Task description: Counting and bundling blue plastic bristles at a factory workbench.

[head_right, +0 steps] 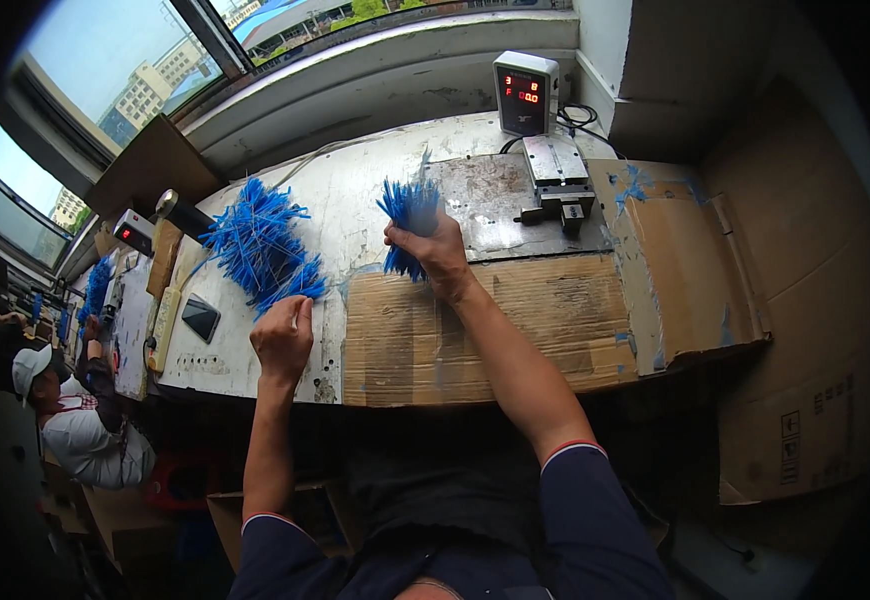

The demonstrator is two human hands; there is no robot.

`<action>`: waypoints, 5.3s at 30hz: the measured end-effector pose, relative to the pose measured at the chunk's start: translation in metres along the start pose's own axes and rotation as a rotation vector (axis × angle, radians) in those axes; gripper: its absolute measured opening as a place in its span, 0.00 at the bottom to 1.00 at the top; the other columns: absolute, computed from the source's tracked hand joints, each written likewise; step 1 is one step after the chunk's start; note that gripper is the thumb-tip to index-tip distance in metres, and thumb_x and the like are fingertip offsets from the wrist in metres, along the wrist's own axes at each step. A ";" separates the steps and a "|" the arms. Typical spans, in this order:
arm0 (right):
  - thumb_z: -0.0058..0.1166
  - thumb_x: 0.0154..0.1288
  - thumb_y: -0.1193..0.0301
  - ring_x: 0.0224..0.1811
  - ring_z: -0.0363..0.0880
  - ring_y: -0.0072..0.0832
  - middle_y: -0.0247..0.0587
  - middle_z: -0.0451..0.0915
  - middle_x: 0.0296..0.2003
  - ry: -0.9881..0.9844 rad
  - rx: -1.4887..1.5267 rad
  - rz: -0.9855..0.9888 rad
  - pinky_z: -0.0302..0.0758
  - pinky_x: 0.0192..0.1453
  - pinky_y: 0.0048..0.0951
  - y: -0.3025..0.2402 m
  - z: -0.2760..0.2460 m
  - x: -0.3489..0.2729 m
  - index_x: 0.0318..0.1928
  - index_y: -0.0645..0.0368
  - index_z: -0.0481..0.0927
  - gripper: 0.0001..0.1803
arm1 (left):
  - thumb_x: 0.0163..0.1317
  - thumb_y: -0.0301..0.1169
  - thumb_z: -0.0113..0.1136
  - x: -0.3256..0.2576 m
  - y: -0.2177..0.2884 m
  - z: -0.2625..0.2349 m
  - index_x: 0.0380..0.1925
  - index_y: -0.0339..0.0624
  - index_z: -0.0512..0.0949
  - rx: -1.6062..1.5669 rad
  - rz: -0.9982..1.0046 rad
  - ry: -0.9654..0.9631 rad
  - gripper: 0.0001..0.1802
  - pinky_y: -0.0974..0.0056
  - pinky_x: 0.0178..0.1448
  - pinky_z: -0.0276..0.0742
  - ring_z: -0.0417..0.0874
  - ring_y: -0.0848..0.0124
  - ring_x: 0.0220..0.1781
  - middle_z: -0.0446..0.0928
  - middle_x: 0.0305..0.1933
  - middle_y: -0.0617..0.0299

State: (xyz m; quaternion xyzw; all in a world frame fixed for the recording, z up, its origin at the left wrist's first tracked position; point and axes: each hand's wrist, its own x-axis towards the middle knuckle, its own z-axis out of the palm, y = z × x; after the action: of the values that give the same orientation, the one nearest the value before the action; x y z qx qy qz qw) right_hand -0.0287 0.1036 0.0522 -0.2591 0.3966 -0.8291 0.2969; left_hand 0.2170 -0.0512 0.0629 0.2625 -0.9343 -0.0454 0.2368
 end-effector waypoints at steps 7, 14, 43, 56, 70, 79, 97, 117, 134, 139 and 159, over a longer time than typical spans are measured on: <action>0.68 0.64 0.74 0.40 0.80 0.21 0.34 0.85 0.39 -0.138 -0.622 -0.098 0.80 0.47 0.27 0.037 -0.011 0.006 0.50 0.62 0.81 0.15 | 0.57 0.42 0.80 0.063 0.077 0.061 0.69 0.34 0.67 -1.213 -0.063 -0.226 0.45 0.57 0.75 0.65 0.72 0.60 0.71 0.72 0.69 0.50; 0.65 0.64 0.70 0.52 0.83 0.38 0.50 0.82 0.50 -0.091 -0.697 -0.279 0.79 0.58 0.36 0.032 -0.001 0.005 0.56 0.62 0.77 0.22 | 0.61 0.33 0.76 0.081 0.125 0.082 0.55 0.36 0.77 -1.594 -0.351 -0.169 0.25 0.67 0.60 0.77 0.82 0.71 0.52 0.81 0.51 0.60; 0.61 0.71 0.75 0.34 0.82 0.18 0.37 0.86 0.37 0.236 -0.350 -0.226 0.80 0.37 0.20 -0.011 -0.006 0.011 0.49 0.66 0.84 0.10 | 0.57 0.22 0.74 0.105 0.086 0.122 0.45 0.39 0.80 -1.508 -0.218 -0.263 0.16 0.68 0.51 0.79 0.83 0.76 0.43 0.82 0.39 0.64; 0.63 0.69 0.78 0.30 0.80 0.17 0.37 0.86 0.32 0.013 -0.595 -0.177 0.78 0.32 0.19 -0.029 0.007 0.022 0.46 0.67 0.85 0.08 | 0.57 0.26 0.76 0.106 0.086 0.122 0.41 0.41 0.83 -1.477 -0.178 -0.390 0.13 0.69 0.49 0.80 0.84 0.77 0.42 0.84 0.40 0.68; 0.62 0.67 0.77 0.32 0.83 0.22 0.40 0.85 0.32 -0.119 -0.840 -0.310 0.80 0.35 0.25 -0.036 0.007 0.041 0.39 0.67 0.84 0.05 | 0.56 0.27 0.76 0.101 0.083 0.121 0.44 0.40 0.82 -1.451 -0.148 -0.327 0.16 0.69 0.48 0.80 0.82 0.78 0.40 0.83 0.38 0.68; 0.60 0.70 0.75 0.25 0.78 0.16 0.33 0.81 0.27 0.089 -0.647 -0.339 0.76 0.30 0.21 -0.050 0.010 0.044 0.40 0.64 0.81 0.04 | 0.57 0.25 0.75 0.106 0.084 0.123 0.48 0.39 0.82 -1.488 -0.197 -0.382 0.19 0.68 0.52 0.80 0.83 0.77 0.42 0.83 0.40 0.67; 0.58 0.67 0.82 0.24 0.81 0.21 0.38 0.82 0.28 0.337 -0.285 -0.208 0.84 0.29 0.23 0.025 0.008 0.025 0.35 0.65 0.77 0.03 | 0.61 0.26 0.67 0.112 0.069 0.115 0.63 0.30 0.70 -1.987 -0.394 -0.172 0.31 0.58 0.60 0.83 0.87 0.61 0.51 0.80 0.56 0.49; 0.62 0.61 0.75 0.26 0.81 0.21 0.36 0.83 0.24 0.195 -0.821 -0.040 0.77 0.31 0.25 0.015 -0.005 0.025 0.30 0.65 0.83 0.05 | 0.58 0.24 0.66 0.111 0.067 0.103 0.60 0.34 0.70 -1.941 -0.319 -0.134 0.29 0.54 0.63 0.80 0.86 0.58 0.53 0.81 0.52 0.50; 0.61 0.63 0.79 0.28 0.83 0.21 0.37 0.84 0.28 0.363 -0.657 -0.397 0.79 0.31 0.23 -0.031 -0.031 0.036 0.34 0.62 0.79 0.03 | 0.58 0.25 0.66 0.114 0.064 0.105 0.49 0.37 0.78 -1.898 -0.370 -0.165 0.18 0.57 0.58 0.81 0.87 0.60 0.53 0.83 0.55 0.49; 0.62 0.63 0.80 0.33 0.88 0.32 0.46 0.86 0.31 0.147 -0.991 -0.531 0.82 0.39 0.31 -0.024 -0.003 0.023 0.39 0.63 0.83 0.05 | 0.58 0.25 0.69 0.104 0.085 0.093 0.51 0.35 0.81 -1.722 -0.224 -0.232 0.19 0.63 0.53 0.81 0.84 0.67 0.51 0.85 0.48 0.54; 0.63 0.69 0.77 0.30 0.80 0.15 0.32 0.84 0.29 -0.020 -0.664 -0.242 0.77 0.33 0.20 -0.038 0.015 0.026 0.42 0.64 0.86 0.04 | 0.57 0.26 0.75 0.100 0.085 0.113 0.50 0.39 0.82 -1.478 -0.195 -0.404 0.20 0.67 0.53 0.80 0.83 0.76 0.45 0.83 0.44 0.66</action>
State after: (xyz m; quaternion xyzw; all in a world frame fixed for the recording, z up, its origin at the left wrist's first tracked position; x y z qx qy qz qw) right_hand -0.0476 0.0973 0.0959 -0.3947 0.6079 -0.6817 0.0999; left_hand 0.0494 -0.0342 0.0223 0.1036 -0.6590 -0.7252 0.1705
